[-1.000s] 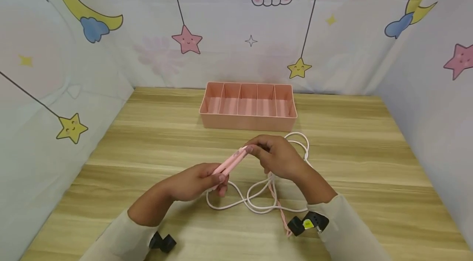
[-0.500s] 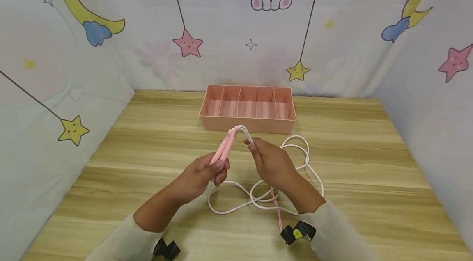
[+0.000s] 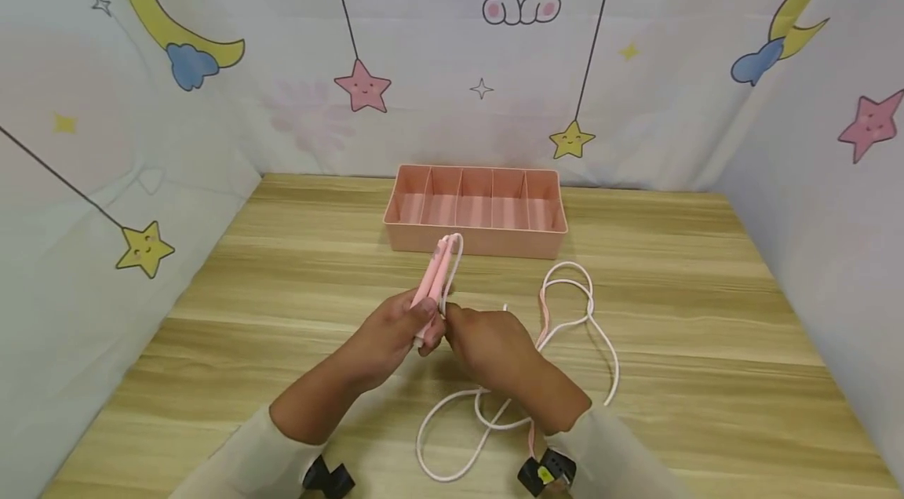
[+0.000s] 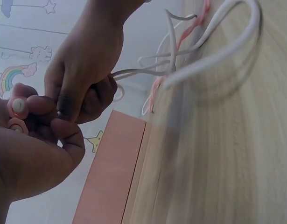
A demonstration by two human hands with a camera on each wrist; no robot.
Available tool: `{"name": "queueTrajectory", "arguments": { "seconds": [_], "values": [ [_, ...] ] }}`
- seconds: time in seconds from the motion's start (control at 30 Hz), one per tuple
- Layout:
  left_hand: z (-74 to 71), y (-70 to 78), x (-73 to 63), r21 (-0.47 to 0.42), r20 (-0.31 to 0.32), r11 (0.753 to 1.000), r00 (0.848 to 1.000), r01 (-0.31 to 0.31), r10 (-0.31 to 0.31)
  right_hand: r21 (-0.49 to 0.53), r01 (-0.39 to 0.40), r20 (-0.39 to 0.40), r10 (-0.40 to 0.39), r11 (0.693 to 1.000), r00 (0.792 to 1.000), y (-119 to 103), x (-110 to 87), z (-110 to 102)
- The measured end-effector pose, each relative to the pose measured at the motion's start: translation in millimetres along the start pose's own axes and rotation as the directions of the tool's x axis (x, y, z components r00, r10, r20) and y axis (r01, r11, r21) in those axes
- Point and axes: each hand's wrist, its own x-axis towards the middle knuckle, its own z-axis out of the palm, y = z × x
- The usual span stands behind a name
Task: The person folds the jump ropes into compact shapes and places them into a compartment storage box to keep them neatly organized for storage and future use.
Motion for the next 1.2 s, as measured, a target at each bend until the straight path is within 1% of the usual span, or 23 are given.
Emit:
{"name": "queueTrajectory", "arguments": {
  "seconds": [0.07,0.17,0.27,0.37,0.43,0.47,0.5,0.57,0.63,0.67,0.7,0.73,0.77,0.8,0.87,0.93,1.0,1.03,1.07,1.1,1.13,1.17,1.2],
  "values": [
    [0.0,0.3,-1.5,-0.02,0.007,0.999,0.999,0.032,-0.032,-0.032,0.026,0.003,-0.026,0.999,1.0,0.4,0.0,-1.6],
    [-0.1,0.3,-2.9,-0.083,0.014,0.992,0.996,0.092,-0.091,-0.077,0.064,0.014,-0.063,0.995,0.998,1.1,0.8,-4.2],
    [-1.2,-1.3,-2.6,-0.09,0.023,0.987,0.991,0.135,-0.134,-0.079,0.094,0.036,-0.092,0.992,0.995,1.3,1.2,-8.8],
    [-3.7,-2.3,-2.2,-0.024,-0.006,0.987,0.987,0.157,-0.158,-0.041,0.101,0.07,-0.098,0.994,0.993,3.2,-0.3,-14.7],
    [-6.5,-2.2,-2.6,0.078,-0.054,0.985,0.987,0.156,-0.152,-0.013,0.092,0.085,-0.09,0.996,0.992,6.1,-3.1,-19.3],
    [-8.0,-2.4,-2.8,0.14,-0.082,0.977,0.985,0.16,-0.15,-0.002,0.082,0.091,-0.082,0.997,0.992,7.7,-4.7,-21.5],
    [-9.6,-2.7,-3.2,0.213,-0.113,0.963,0.983,0.165,-0.143,0.004,0.071,0.095,-0.071,0.997,0.993,9.4,-6.0,-23.4],
    [-12.6,-3.3,-3.9,0.34,-0.165,0.922,0.977,0.185,-0.135,0.015,0.047,0.112,-0.048,0.999,0.993,12.8,-8.5,-27.3],
    [-15.0,-4.2,-4.6,0.461,-0.202,0.863,0.972,0.205,-0.123,0.02,0.033,0.134,-0.036,0.999,0.99,15.9,-10.0,-30.8],
    [-16.1,-4.7,-4.8,0.503,-0.217,0.837,0.969,0.215,-0.118,0.022,0.029,0.144,-0.032,0.999,0.989,17.2,-10.4,-32.5],
    [-17.1,-4.7,-5.0,0.527,-0.229,0.821,0.967,0.22,-0.112,0.021,0.024,0.154,-0.027,0.999,0.988,18.8,-10.9,-34.2],
    [-18.4,-4.3,-5.1,0.537,-0.243,0.812,0.964,0.229,-0.111,0.021,0.022,0.161,-0.025,1.0,0.987,20.5,-11.4,-36.0],
    [-19.9,-3.8,-5.1,0.535,-0.259,0.811,0.96,0.236,-0.108,0.02,0.021,0.161,-0.024,1.0,0.987,22.5,-12.0,-37.8],
    [-21.6,-2.8,-5.1,0.521,-0.272,0.819,0.956,0.241,-0.108,0.021,0.027,0.157,-0.029,0.999,0.987,24.7,-12.8,-39.6],
    [-26.0,0.6,-5.0,0.472,-0.306,0.849,0.947,0.237,-0.094,0.008,0.03,0.141,-0.031,1.0,0.989,30.3,-14.5,-42.1],
    [-31.0,5.4,-5.5,0.431,-0.368,0.875,0.928,0.219,-0.051,-0.019,0.021,0.127,-0.018,1.0,0.992,37.7,-16.5,-43.0],
    [-36.0,10.3,-6.5,0.41,-0.426,0.892,0.905,0.191,0.002,-0.047,-0.001,0.114,0.007,0.999,0.993,45.5,-18.9,-42.1],
    [-37.8,12.1,-7.2,0.42,-0.447,0.888,0.894,0.187,0.024,-0.049,-0.018,0.112,0.023,0.999,0.993,48.9,-19.8,-40.8],
    [-39.1,13.3,-7.9,0.442,-0.461,0.877,0.887,0.191,0.039,-0.034,-0.028,0.113,0.031,0.999,0.993,52.0,-20.6,-39.7],
    [-39.8,14.1,-8.6,0.458,-0.469,0.866,0.882,0.198,0.047,0.003,-0.039,0.117,0.039,0.999,0.992,54.6,-20.7,-38.1],
    [-40.1,14.5,-8.9,0.481,-0.467,0.852,0.883,0.205,0.052,0.055,-0.051,0.12,0.044,0.997,0.992,56.5,-20.7,-37.2],
    [-40.1,14.1,-9.0,0.505,-0.457,0.836,0.888,0.212,0.05,0.111,-0.063,0.126,0.049,0.992,0.991,57.8,-20.6,-36.1],
    [-39.6,13.8,-9.1,0.531,-0.451,0.817,0.891,0.223,0.05,0.184,-0.083,0.14,0.057,0.979,0.989,58.7,-20.0,-35.8]
  ]
}}
